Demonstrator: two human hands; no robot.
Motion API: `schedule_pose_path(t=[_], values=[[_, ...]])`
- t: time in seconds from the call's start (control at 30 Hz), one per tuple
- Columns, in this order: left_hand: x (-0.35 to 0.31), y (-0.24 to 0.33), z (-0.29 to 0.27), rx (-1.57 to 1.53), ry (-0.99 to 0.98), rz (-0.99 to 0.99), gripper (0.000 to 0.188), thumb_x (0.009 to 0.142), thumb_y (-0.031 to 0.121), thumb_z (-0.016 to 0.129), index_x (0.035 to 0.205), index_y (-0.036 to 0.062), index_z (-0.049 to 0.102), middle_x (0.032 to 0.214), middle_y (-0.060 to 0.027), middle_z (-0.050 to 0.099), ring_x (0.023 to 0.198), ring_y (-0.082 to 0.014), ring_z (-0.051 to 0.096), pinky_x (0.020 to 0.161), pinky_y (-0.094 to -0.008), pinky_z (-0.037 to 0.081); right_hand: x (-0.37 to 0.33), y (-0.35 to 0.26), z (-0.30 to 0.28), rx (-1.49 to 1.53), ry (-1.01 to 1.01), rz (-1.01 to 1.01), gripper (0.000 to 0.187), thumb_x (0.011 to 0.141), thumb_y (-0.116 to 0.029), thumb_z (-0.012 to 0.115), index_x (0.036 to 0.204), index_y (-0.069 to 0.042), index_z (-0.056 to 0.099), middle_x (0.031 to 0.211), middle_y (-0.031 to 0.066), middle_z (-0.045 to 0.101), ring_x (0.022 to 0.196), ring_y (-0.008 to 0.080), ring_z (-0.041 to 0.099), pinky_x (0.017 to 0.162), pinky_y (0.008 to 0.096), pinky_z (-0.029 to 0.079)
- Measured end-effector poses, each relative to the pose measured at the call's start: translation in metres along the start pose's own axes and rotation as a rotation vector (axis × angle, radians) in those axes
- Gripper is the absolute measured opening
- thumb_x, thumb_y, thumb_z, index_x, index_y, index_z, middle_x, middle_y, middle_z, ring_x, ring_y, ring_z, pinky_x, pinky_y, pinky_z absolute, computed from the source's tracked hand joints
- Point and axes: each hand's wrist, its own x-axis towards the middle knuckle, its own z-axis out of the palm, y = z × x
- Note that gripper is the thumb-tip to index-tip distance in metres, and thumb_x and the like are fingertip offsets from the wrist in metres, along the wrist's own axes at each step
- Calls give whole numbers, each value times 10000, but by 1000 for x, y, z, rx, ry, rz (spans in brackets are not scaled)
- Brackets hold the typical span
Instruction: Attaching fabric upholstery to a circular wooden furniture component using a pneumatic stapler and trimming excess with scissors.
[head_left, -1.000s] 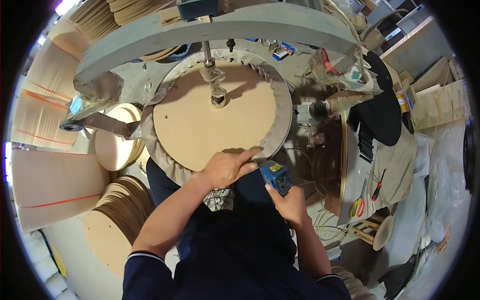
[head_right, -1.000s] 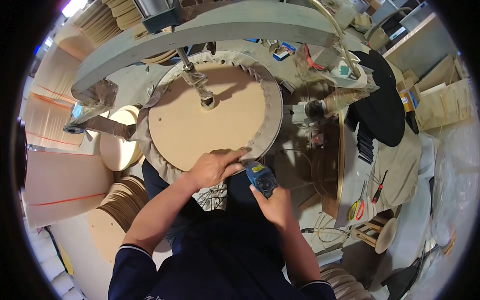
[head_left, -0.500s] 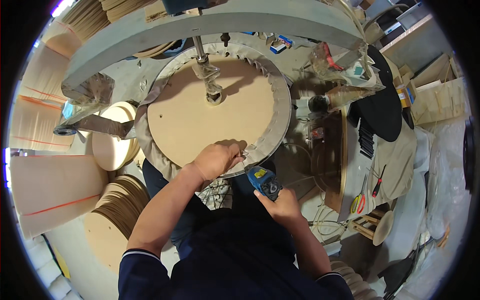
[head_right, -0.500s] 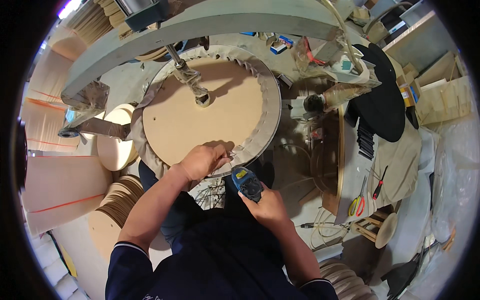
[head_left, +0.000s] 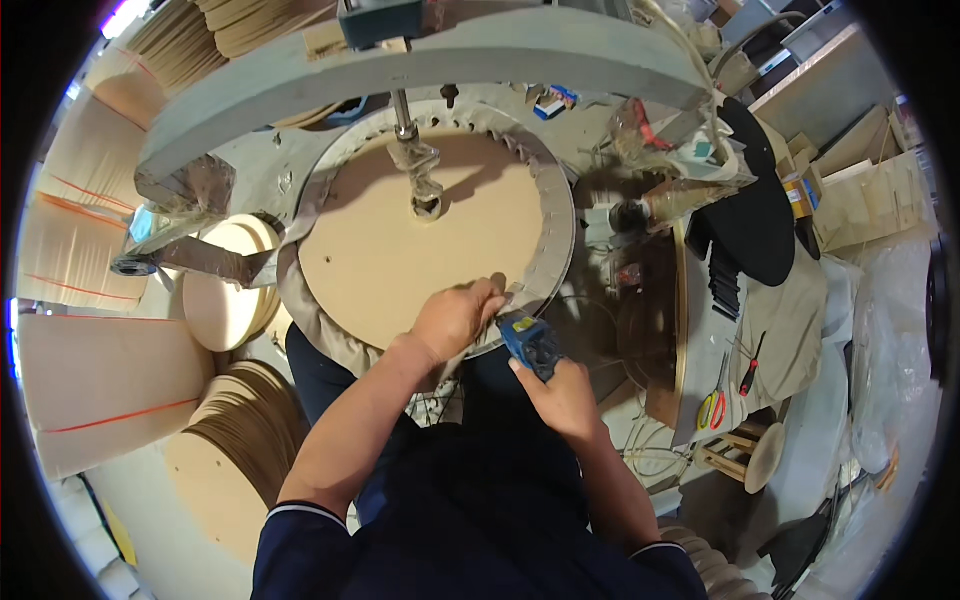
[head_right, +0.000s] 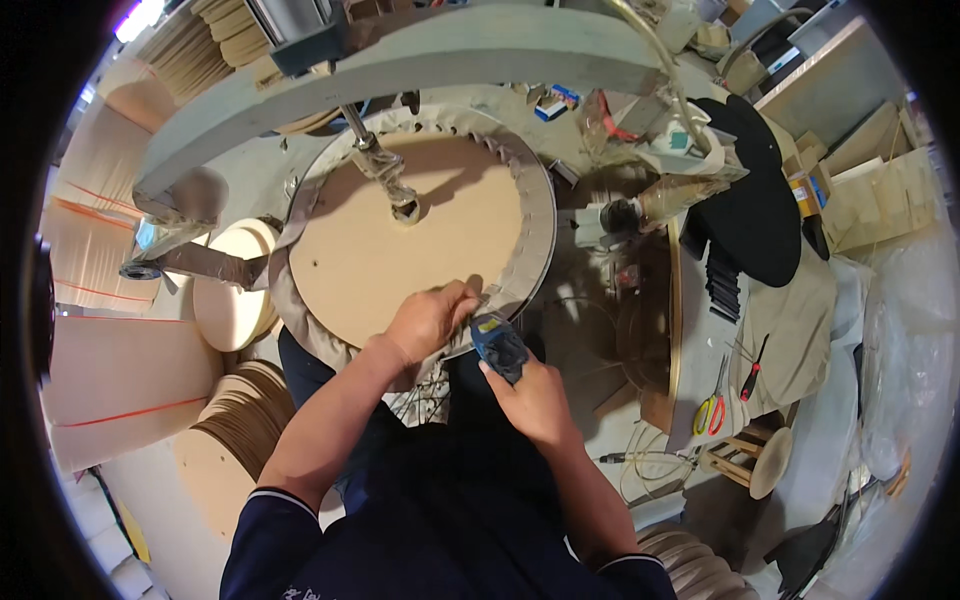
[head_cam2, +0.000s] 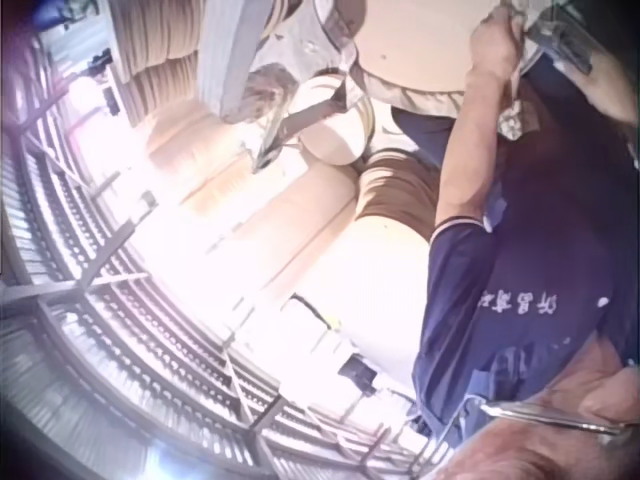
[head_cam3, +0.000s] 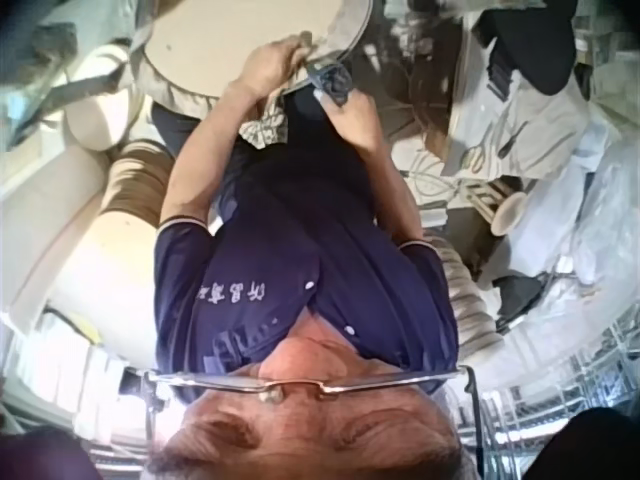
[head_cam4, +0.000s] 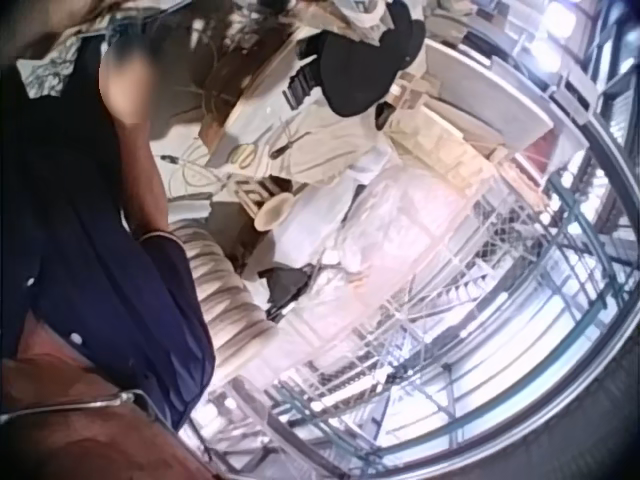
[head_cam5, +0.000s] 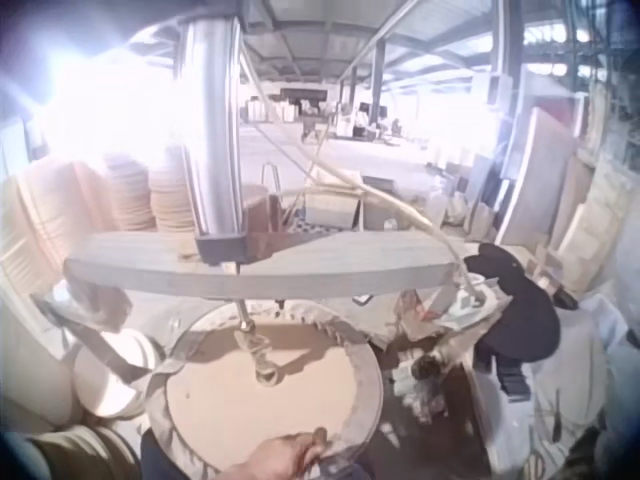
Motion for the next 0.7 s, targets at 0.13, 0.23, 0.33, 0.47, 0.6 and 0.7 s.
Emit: schedule_pose_path(t=[0.13,0.23,0.33,0.47,0.6,0.7], values=[[-18,23,-19,169,-216,129,487,1090,401,573,1529,190,575,993,-192,746,896,-432,724,786,-531,577,-18,23,-14,114,20,105,389,942,-360,816,1086,0,781,928,211,789,916,339,793,788,423,585],[-23,13,-26,257,-341,195,481,1071,302,559,1536,182,562,1001,-200,745,937,-432,720,806,-530,568,-26,32,-19,133,-9,120,363,940,-340,828,1056,2,787,853,185,780,812,232,782,742,385,567],[-15,10,-36,178,-376,151,367,1043,222,553,1392,141,631,992,-198,744,947,-438,711,810,-527,557,-31,30,-16,152,-42,12,354,939,-345,818,1086,-23,793,910,189,798,909,287,808,773,398,585],[-5,4,-36,112,-385,98,153,1052,202,550,1111,69,595,965,-196,736,916,-441,700,795,-527,545,-26,20,-10,90,-93,26,373,936,-344,810,1161,-48,780,985,189,803,985,354,794,806,421,596],[0,-10,-25,60,-220,74,220,1044,291,656,1060,74,626,929,-182,731,887,-421,700,777,-515,543,-17,3,-10,7,-157,74,396,940,-333,796,1213,-52,742,1013,200,795,1016,420,758,832,455,599],[5,-12,-22,33,-202,11,261,1016,316,716,1008,69,632,924,-176,724,879,-415,697,772,-508,543,-11,3,-5,-5,-160,63,394,948,-326,785,1211,-37,727,1005,218,784,1018,440,744,835,473,595]])
